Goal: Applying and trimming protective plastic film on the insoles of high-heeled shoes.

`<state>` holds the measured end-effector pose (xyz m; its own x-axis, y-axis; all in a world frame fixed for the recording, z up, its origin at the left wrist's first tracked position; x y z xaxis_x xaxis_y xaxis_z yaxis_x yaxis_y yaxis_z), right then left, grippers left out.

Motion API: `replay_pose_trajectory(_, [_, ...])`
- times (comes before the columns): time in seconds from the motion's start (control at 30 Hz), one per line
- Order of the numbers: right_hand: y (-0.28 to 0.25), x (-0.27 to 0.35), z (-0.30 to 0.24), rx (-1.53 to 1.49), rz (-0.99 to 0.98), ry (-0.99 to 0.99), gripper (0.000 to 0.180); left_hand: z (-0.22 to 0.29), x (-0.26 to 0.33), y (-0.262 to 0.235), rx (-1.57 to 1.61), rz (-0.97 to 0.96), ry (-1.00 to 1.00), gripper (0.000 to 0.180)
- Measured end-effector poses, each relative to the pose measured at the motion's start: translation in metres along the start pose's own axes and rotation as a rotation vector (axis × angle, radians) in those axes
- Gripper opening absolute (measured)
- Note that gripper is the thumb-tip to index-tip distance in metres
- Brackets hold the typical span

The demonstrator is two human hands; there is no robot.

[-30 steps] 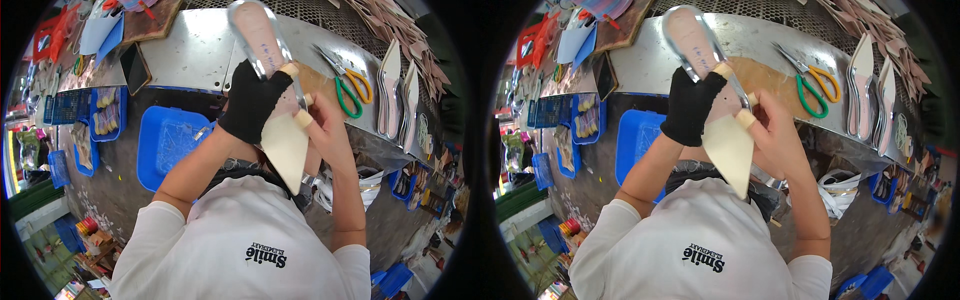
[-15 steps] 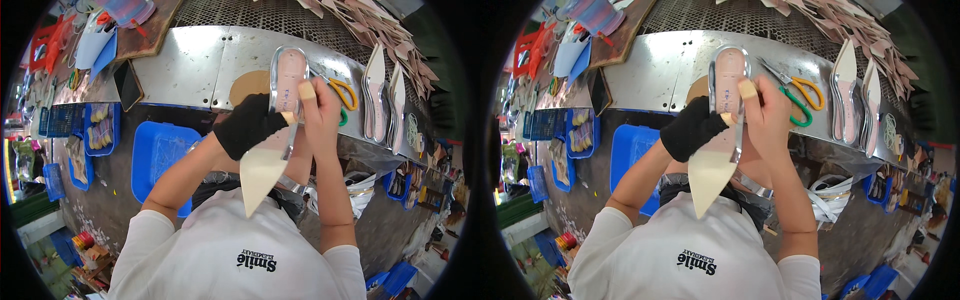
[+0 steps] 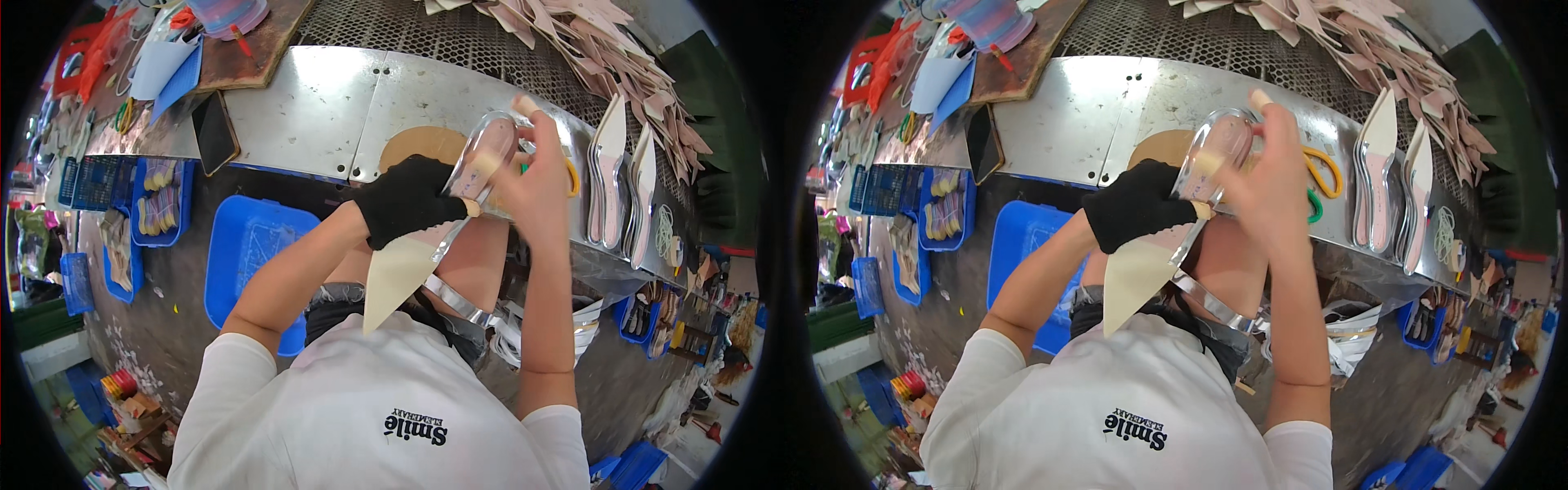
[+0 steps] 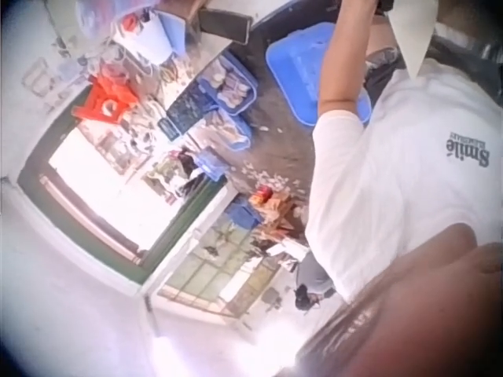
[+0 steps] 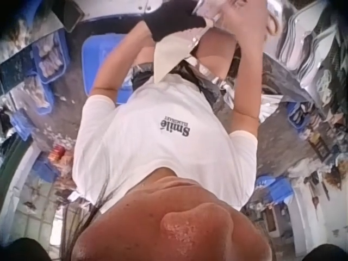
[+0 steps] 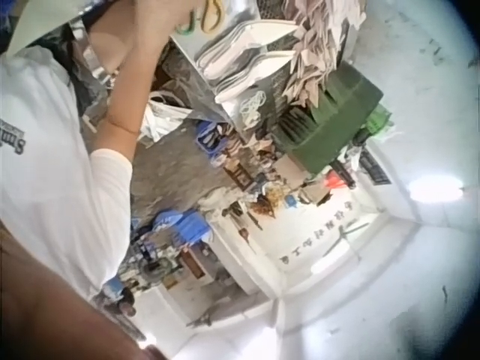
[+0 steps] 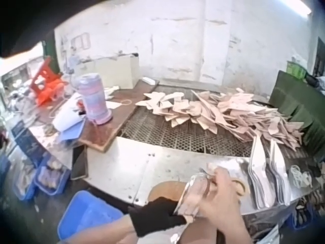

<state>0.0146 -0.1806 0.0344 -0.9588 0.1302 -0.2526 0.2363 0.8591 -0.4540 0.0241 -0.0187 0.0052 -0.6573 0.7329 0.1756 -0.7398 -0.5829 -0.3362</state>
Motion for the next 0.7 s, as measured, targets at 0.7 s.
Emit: replay_pose_trajectory(0.7, [-0.024, -0.025, -0.012, -0.325, -0.218, 0.013, 0.017, -0.032, 0.016, 0.016, 1.106, -0.064, -0.088, 0.056])
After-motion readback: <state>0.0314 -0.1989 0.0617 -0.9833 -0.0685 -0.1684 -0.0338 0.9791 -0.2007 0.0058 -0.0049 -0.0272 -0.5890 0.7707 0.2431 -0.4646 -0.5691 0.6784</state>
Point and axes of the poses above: each hand's wrist, its own x-axis away from the middle knuckle, its own y-axis out of the palm, z = x × y, the point moved 2 cm from there along -x, towards the middle knuckle, and after that the axes turned 5 degrees about -z, right-handed, at the moved point
